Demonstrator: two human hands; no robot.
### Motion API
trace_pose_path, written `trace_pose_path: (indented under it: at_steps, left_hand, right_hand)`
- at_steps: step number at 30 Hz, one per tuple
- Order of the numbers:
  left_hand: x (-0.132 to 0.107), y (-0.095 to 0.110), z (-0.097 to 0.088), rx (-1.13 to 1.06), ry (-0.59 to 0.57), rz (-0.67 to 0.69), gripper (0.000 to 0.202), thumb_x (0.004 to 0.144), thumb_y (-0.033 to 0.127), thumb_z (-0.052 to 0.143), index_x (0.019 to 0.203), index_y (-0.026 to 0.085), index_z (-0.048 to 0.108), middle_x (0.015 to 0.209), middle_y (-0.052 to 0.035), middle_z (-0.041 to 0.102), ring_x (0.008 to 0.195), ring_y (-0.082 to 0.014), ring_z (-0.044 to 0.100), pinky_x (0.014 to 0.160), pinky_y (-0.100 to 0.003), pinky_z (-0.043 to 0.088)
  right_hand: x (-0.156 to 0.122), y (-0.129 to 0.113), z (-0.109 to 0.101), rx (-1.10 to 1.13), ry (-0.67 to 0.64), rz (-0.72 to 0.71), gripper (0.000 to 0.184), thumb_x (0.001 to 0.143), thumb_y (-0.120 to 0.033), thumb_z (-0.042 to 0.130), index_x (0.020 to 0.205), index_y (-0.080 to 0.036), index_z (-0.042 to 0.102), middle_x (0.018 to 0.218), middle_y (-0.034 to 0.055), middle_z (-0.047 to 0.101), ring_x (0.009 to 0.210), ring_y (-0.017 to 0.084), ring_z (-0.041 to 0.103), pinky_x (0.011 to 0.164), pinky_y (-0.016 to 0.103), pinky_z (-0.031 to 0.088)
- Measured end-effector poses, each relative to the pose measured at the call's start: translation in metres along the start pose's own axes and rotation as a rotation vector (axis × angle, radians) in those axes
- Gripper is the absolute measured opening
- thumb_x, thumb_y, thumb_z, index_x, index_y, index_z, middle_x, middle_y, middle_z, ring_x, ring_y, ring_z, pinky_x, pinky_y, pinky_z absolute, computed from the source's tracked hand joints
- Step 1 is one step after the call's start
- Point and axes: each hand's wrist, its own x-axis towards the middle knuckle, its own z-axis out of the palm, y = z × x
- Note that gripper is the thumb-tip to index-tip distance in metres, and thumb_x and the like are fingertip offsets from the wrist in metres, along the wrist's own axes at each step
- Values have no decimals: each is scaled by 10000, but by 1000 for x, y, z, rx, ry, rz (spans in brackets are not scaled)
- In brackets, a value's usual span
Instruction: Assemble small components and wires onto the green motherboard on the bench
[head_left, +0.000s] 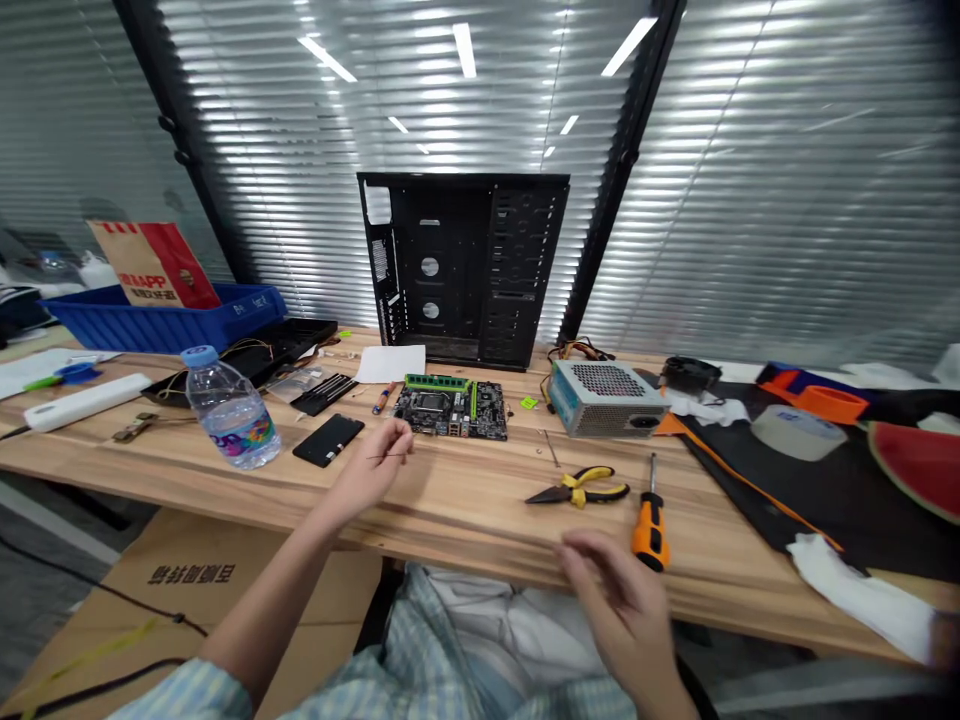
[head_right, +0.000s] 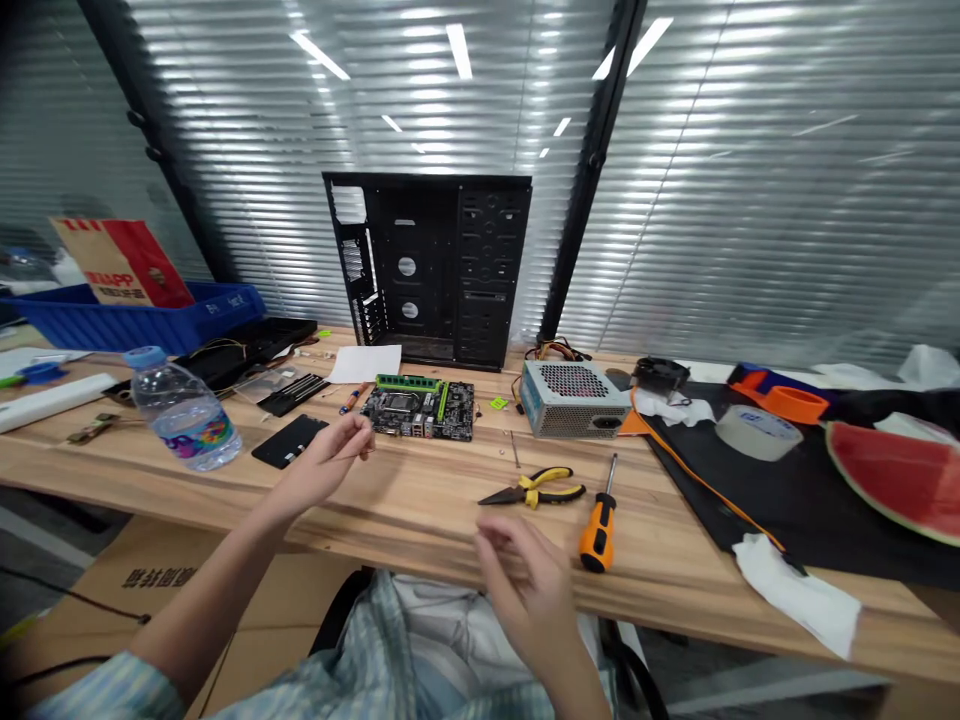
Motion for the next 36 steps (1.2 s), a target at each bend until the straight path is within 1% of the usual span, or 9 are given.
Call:
trace_pose_path:
  at_steps: [5, 9, 12, 15, 19, 24, 29, 33, 36]
  left_hand:
    - [53, 30, 28, -310, -104, -14, 290, 838, 433, 502, 765, 153, 511, 678, -8, 516, 602, -100, 470, 550, -198, 361]
    - [90, 35, 52, -689, -157, -179, 285, 761, 401, 623, 738, 145, 501, 657, 8, 500, 559, -78, 464, 491, -171, 331]
    - [103, 28, 61, -899, -139, -304, 270, 730, 355, 675, 779, 143, 516, 732, -3, 541, 578, -76, 498, 499, -173, 360]
    - [103, 18, 62, -1032, -133, -344, 261, 733, 336, 686, 816, 151, 522, 806, -7, 561, 621, -84, 532, 514, -183, 389]
    - [96, 9, 60, -1096, -155, -309, 246, 745, 321, 683, 840, 160, 523, 830, -1, 565, 654, -90, 553, 547, -195, 422]
    - [93, 9, 60, -1131, -134, -325, 198, 777, 303, 652, 837, 165, 523, 813, 4, 557, 659, -88, 552, 576, -197, 441]
    - [90, 12, 63, -1132, -137, -345, 147, 816, 284, 606, 819, 161, 526, 786, 6, 547, 661, -83, 547, 577, -188, 434]
    - [89, 11, 65, -1145, -109, -335, 151, 817, 292, 605, 821, 159, 532, 815, -6, 569, 711, -95, 564, 604, -202, 445]
    - [90, 9, 65, -1167, -95, -350, 171, 810, 302, 613, 812, 153, 529, 815, -12, 577, 727, -105, 578, 607, -213, 449]
  right_hand:
    - [89, -16, 49, -74, -152, -283, 124, 883, -234, 509, 906, -177, 617, 730, 32, 615, 626, 136, 573, 622, 250, 478]
    - [149, -10, 73, -296, -320, -356, 220, 848, -257, 565, 1060, -205, 599, 903, 43, 637, 731, 156, 585, 679, 256, 456]
    - [172, 6, 74, -394, -254, -317, 190, 876, -235, 515, 1039, -193, 602, 881, 44, 643, 773, 171, 591, 689, 257, 440]
    - [179, 28, 72, -461, -204, -307, 196, 911, -199, 449, 996, -194, 626, 925, 52, 654, 821, 177, 601, 723, 260, 435]
    - [170, 49, 76, -521, -354, -405, 220, 897, -201, 500, 1079, -230, 621, 1022, 46, 650, 909, 177, 600, 745, 250, 442]
    - [156, 45, 85, -540, -414, -486, 247, 941, -289, 446, 1127, -246, 603, 1043, 44, 643, 887, 154, 607, 673, 224, 438]
    - [154, 43, 86, -412, -393, -467, 230, 946, -273, 434, 1023, -234, 646, 1048, 45, 638, 910, 148, 601, 739, 228, 448]
    - [156, 48, 92, -104, -272, -316, 171, 892, -282, 512, 913, -204, 663, 968, 54, 648, 894, 164, 599, 792, 265, 470]
    - [161, 52, 99, 222, -139, 46, 207, 809, -366, 590, 856, -171, 640, 836, 45, 647, 627, 137, 590, 556, 251, 492]
